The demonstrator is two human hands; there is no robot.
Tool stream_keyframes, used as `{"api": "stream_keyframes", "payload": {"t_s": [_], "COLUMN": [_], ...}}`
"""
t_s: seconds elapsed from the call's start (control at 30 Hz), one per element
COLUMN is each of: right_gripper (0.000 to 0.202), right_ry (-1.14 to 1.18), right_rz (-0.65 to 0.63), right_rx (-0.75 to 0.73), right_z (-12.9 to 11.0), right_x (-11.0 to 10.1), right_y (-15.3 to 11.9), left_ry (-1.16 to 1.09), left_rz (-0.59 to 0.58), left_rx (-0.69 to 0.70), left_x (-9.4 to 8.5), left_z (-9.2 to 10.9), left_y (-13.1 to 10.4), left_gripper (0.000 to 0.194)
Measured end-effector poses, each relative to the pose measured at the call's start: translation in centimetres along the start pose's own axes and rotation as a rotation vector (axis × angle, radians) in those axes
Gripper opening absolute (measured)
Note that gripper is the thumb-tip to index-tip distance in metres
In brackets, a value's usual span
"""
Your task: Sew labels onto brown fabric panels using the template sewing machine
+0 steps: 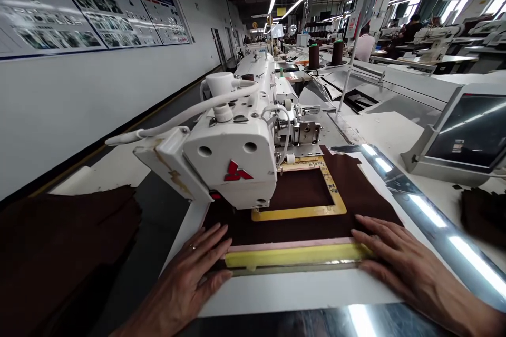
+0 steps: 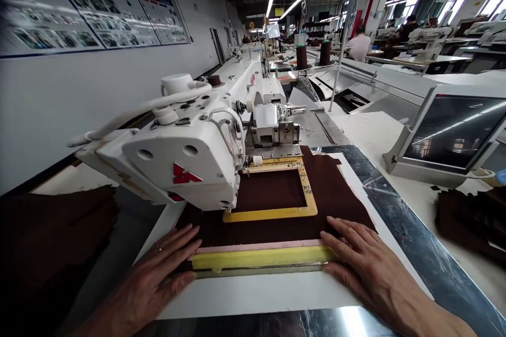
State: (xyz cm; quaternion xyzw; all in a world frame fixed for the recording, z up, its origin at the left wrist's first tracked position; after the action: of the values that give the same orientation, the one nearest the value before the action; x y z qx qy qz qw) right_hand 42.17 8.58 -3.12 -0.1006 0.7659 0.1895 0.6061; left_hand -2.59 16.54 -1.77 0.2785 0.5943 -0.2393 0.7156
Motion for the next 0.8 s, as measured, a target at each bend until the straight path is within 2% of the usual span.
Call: {"api": "stream_keyframes", "payload": {"t_s": [0.23, 0.53, 0.8], "right_gripper": [0.056, 0.045, 0.043], "right_ry": [-0.004, -0.03, 0.028], "right_rz": [-0.1, -0.02, 0.023], "right_rx": [-0.001, 0.003, 0.065], "right_z": [0.3, -1.5, -0.6], "right_x": [0.6, -0.9, 0.1], "right_y": [0.6, 0.7, 0.4], "left_ry": [0.066, 0.077, 0.045], "left_rz": [-0.073, 0.007, 0.047], "left_rx": [-0.02, 0.018, -0.002], "left_x": [0.1, -0.3, -0.1], "left_z": [-0.2, -0.2, -0.3], "left_y": [0.1, -0.1, 0.1], "left_gripper": [0.065, 0.068, 0.065]}}
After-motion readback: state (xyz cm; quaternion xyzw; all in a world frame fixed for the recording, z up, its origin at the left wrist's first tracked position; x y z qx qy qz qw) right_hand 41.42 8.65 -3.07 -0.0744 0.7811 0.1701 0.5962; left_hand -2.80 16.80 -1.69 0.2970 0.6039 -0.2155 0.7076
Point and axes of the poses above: each hand's wrist, its own y-axis towards the middle knuckle, its own x-axis out of the palm, z = x × y, the point moved 3 cm from there along y, towards the middle knuckle, and after that the axes turned 6 degrees about -z, right-handed, at the moved point
